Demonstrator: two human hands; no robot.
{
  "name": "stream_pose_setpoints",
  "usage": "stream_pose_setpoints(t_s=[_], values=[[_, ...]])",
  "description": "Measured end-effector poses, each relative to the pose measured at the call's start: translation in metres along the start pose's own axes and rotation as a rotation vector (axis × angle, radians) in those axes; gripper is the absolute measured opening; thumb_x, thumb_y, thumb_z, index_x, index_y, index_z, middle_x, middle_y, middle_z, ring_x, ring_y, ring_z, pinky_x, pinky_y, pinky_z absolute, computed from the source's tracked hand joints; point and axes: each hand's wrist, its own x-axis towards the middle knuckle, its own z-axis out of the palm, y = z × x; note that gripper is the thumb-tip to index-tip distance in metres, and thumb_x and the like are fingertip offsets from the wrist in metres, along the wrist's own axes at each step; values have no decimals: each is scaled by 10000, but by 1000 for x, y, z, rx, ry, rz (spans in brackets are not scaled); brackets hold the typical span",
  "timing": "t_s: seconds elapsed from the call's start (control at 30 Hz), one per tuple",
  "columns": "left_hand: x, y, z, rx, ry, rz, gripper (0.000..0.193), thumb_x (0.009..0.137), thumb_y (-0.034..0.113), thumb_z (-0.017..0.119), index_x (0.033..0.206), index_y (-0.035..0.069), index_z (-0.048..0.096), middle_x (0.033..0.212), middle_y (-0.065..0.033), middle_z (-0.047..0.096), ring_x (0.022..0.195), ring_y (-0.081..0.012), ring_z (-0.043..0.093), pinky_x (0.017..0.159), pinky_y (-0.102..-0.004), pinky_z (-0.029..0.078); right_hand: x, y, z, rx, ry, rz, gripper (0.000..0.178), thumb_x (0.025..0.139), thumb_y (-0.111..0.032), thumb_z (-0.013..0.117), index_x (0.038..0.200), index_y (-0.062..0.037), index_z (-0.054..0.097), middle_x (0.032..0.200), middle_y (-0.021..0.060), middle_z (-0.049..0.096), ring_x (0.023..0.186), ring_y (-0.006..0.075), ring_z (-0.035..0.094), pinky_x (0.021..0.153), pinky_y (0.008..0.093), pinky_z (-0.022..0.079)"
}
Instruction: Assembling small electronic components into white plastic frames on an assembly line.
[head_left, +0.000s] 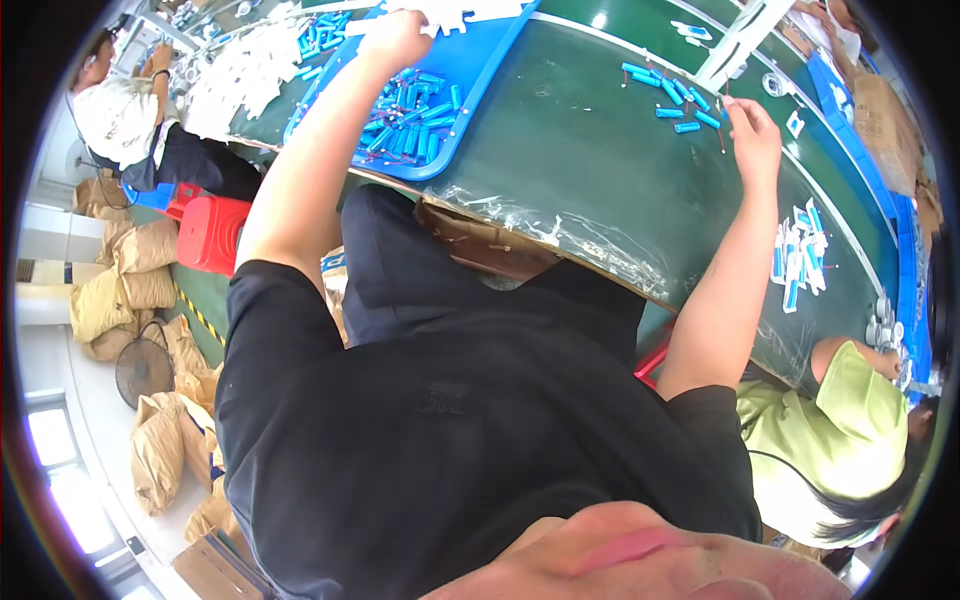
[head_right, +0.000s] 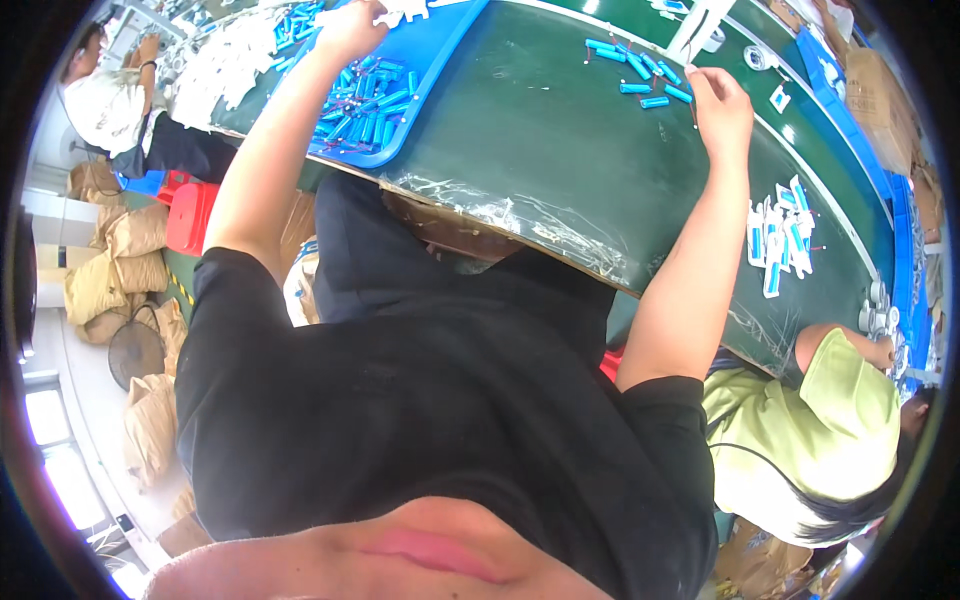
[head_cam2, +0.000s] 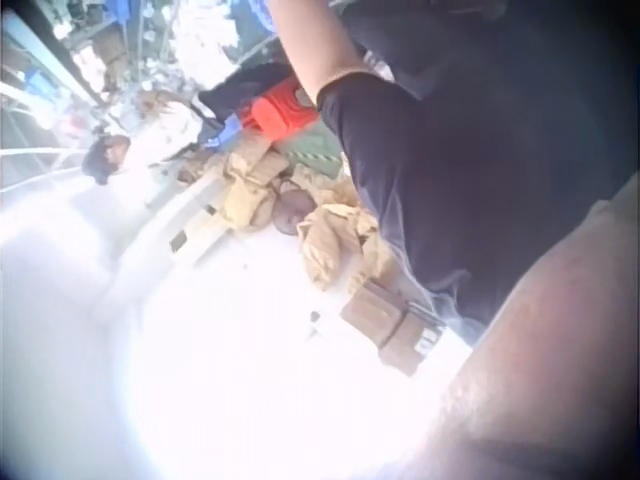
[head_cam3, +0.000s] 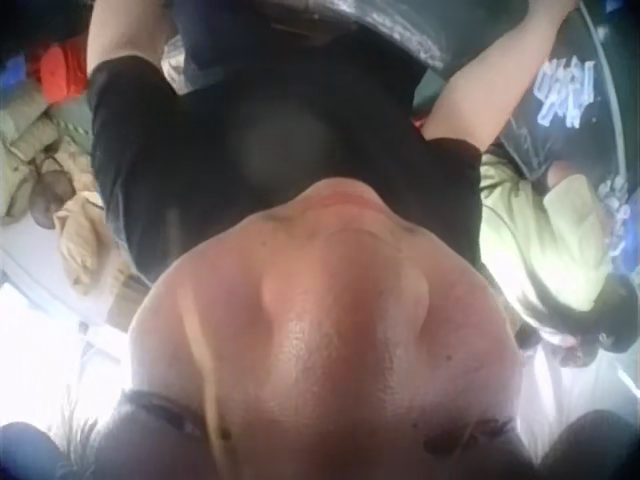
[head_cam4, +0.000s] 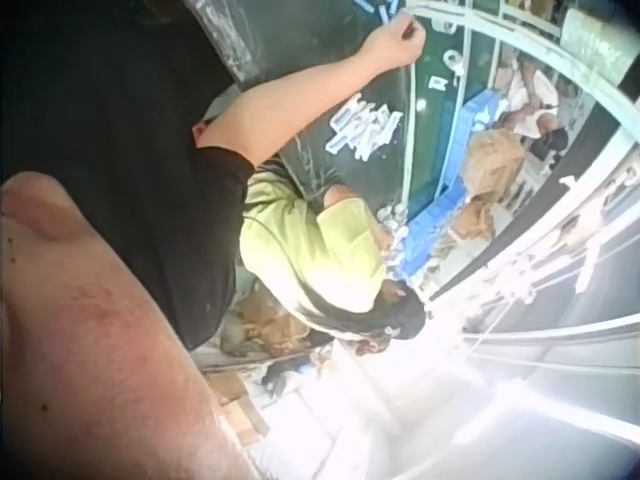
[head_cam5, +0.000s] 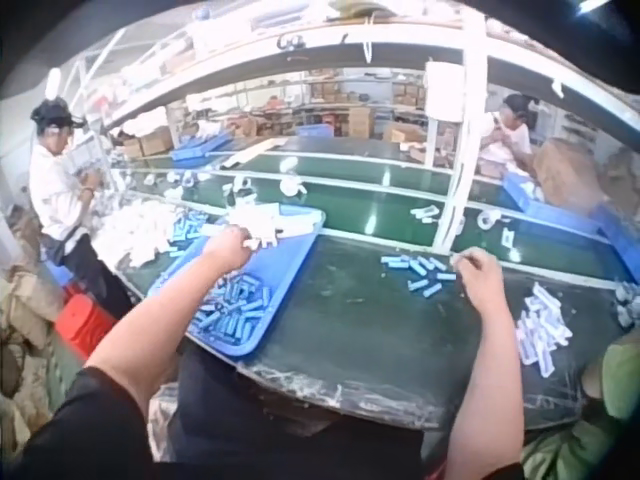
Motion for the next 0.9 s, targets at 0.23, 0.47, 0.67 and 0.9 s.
stream_pose_setpoints(t_s=[0.23, 0.47, 0.67, 0.9], values=[[14, -11, 29, 303, -123, -66, 306, 959, 258, 682, 1215, 127, 785, 1148, -174, 791, 1107, -378, 757, 937, -512, 592, -5, 9, 21, 467, -399, 129, 365, 1118, -326, 526, 1180, -30, 731, 1002, 117, 817, 753, 112, 670, 668, 266, 518], [-31, 71, -35, -154, 160, 172, 208, 981, 220, 712, 1123, 89, 790, 1089, -145, 798, 958, -335, 789, 877, -423, 613, -31, -1, 50, 249, -639, 117, 260, 1128, -293, 541, 1213, -76, 656, 1017, 81, 827, 806, 124, 708, 691, 273, 510], [-176, 192, -55, -338, -5, 909, 221, 794, 57, 753, 1008, 20, 717, 1119, -102, 759, 1044, -299, 740, 903, -399, 622, -42, 12, 85, -124, -681, -245, 191, 1081, -182, 637, 1160, -28, 718, 911, 25, 715, 803, 113, 622, 728, 295, 516], [-207, 212, -31, -449, -93, 725, 278, 780, 35, 713, 1055, 18, 751, 1138, -106, 746, 1099, -293, 711, 931, -400, 605, -43, 21, 93, -122, -564, -260, 205, 1041, -178, 711, 1184, -31, 722, 1028, 63, 781, 913, 141, 720, 839, 313, 575]])
